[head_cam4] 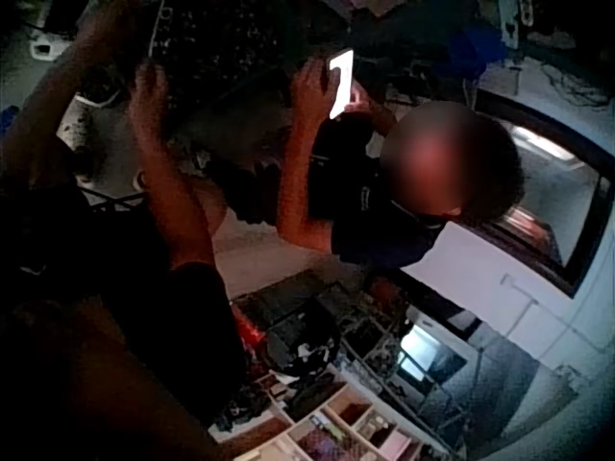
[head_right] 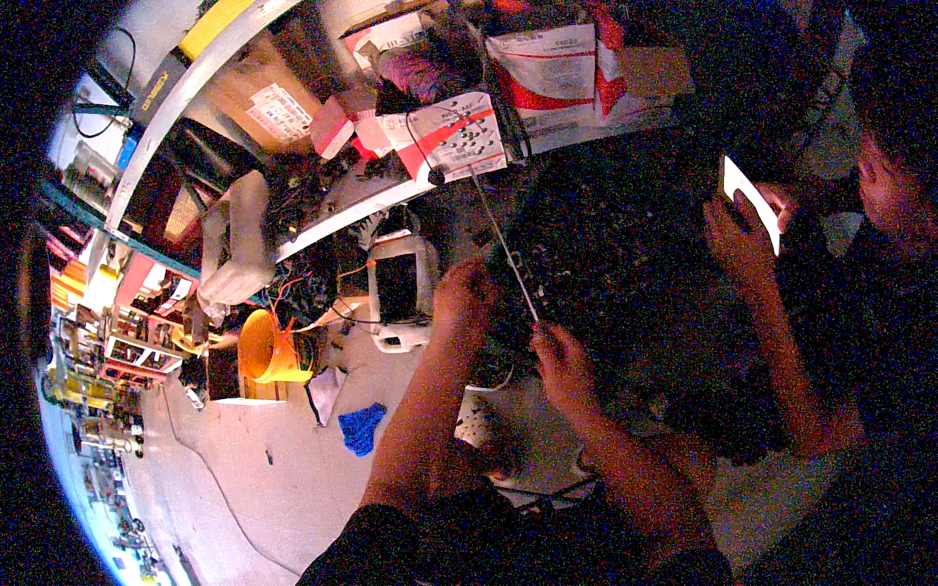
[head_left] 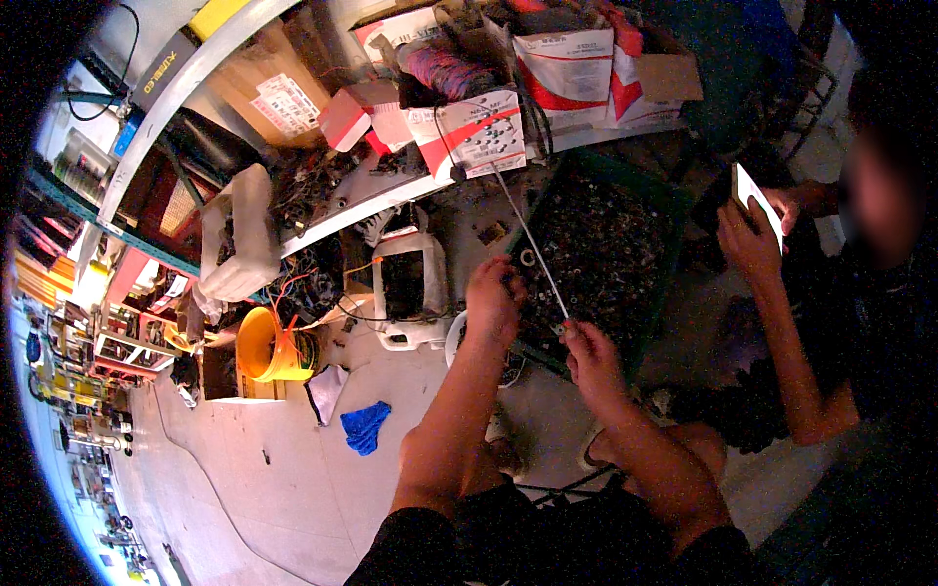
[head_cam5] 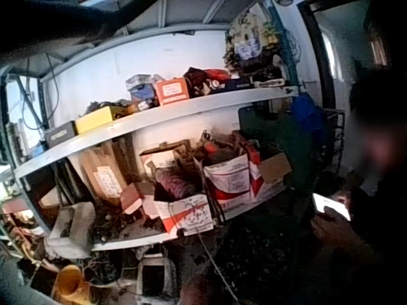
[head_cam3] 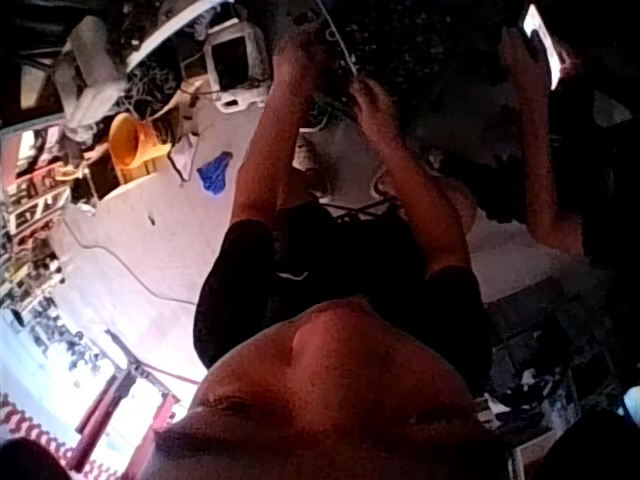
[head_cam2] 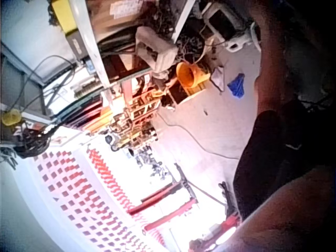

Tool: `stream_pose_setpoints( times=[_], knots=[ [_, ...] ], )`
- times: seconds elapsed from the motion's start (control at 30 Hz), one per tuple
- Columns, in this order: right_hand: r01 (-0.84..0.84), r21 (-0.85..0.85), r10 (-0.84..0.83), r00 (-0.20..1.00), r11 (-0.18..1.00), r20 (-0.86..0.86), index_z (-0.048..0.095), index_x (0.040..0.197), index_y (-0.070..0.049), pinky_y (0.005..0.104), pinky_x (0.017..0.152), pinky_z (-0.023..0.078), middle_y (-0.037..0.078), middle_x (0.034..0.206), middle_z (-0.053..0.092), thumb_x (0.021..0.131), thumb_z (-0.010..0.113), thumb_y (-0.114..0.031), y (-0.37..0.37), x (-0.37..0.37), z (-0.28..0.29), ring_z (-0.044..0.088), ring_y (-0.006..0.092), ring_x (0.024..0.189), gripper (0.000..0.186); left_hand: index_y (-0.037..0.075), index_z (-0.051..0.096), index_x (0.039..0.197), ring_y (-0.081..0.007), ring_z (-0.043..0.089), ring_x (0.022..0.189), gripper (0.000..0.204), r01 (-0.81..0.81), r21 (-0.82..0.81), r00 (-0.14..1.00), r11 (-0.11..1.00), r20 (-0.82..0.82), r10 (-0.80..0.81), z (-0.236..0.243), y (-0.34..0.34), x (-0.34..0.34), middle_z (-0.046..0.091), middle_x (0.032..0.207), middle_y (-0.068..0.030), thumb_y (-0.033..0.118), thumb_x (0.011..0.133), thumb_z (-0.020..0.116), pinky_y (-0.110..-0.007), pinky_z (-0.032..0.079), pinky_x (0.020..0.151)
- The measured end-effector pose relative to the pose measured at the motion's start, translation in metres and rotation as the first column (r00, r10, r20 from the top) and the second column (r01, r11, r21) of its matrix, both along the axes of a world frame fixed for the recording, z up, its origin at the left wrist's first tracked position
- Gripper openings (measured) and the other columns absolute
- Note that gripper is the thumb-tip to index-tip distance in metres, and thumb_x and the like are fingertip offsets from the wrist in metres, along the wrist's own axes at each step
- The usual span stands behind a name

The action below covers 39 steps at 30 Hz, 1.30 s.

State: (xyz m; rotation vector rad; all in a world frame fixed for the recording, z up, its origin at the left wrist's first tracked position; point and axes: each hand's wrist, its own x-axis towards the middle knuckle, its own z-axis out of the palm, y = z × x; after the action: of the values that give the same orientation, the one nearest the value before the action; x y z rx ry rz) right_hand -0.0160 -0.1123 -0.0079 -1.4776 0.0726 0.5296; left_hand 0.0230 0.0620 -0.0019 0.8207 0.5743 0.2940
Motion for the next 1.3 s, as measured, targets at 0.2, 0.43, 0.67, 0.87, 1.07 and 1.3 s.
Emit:
stream_pose_setpoints(
  times=[0.2,0.43,0.67,0.87,1.07,1.3],
  knots=[
    [-0.118,0.050,0.122,0.989,0.992,-0.088,0.059,0.103,-0.007,0.0208,0.044,0.028,-0.005,0.068,0.049,0.094,0.054,-0.030,-0.025,-0.008,0.033,0.037,0.0038,0.052,0.025,0.002,0.055,0.106,-0.0136,0.040,0.064,0.018,-0.044,-0.287,0.991,0.957,0.106,0.077,-0.017,0.066,-0.007,0.055,0.087,-0.0046,0.013,0.092,0.048,-0.028,0.033,0.054],
    [-0.266,-0.131,0.268,0.963,0.955,0.002,0.062,0.089,-0.005,0.0221,0.045,0.028,-0.005,0.058,0.042,0.093,0.056,-0.024,-0.054,-0.004,0.042,0.035,0.0043,0.050,0.020,0.006,0.057,0.111,-0.0104,0.034,0.061,0.026,-0.192,-0.374,0.945,0.907,0.180,0.274,0.023,0.105,-0.016,0.063,0.097,0.0015,0.022,0.100,0.040,-0.025,0.030,0.053],
    [-0.300,-0.321,0.359,0.922,0.898,0.142,0.067,0.090,-0.001,0.0224,0.052,0.038,-0.001,0.070,0.058,0.088,0.061,-0.018,-0.056,0.007,0.059,0.047,0.0052,0.059,0.018,0.007,0.057,0.114,-0.0072,0.030,0.055,0.027,-0.153,-0.303,0.919,0.941,0.306,0.248,0.012,0.141,-0.029,0.065,0.092,0.0051,0.026,0.099,0.045,-0.022,0.028,0.053],
    [-0.280,-0.405,0.362,0.922,0.870,0.140,0.067,0.101,-0.002,0.0327,0.079,0.050,0.009,0.092,0.069,0.082,0.072,-0.029,-0.074,0.011,0.023,0.063,0.0188,0.087,0.033,0.006,0.054,0.118,-0.0062,0.029,0.054,0.030,-0.132,-0.216,0.915,0.967,0.348,0.202,0.027,0.131,-0.029,0.064,0.092,0.0047,0.027,0.099,0.045,-0.021,0.026,0.050],
    [-0.298,-0.402,0.366,0.925,0.866,0.102,0.067,0.100,-0.003,0.0347,0.081,0.050,0.010,0.097,0.067,0.080,0.074,-0.032,-0.070,0.012,0.026,0.062,0.0205,0.093,0.036,0.005,0.053,0.120,-0.0066,0.029,0.052,0.033,-0.166,-0.197,0.922,0.966,0.316,0.223,0.035,0.130,-0.034,0.064,0.090,0.0034,0.028,0.099,0.043,-0.022,0.025,0.048],
    [-0.305,-0.410,0.396,0.905,0.860,0.156,0.068,0.098,-0.003,0.0345,0.082,0.049,0.009,0.094,0.068,0.081,0.072,-0.030,-0.073,0.015,0.025,0.062,0.0205,0.091,0.032,0.005,0.054,0.119,-0.0068,0.028,0.050,0.032,-0.125,-0.150,0.920,0.981,0.353,0.172,0.030,0.132,-0.034,0.066,0.087,0.0036,0.027,0.099,0.043,-0.023,0.024,0.047]
  ],
)
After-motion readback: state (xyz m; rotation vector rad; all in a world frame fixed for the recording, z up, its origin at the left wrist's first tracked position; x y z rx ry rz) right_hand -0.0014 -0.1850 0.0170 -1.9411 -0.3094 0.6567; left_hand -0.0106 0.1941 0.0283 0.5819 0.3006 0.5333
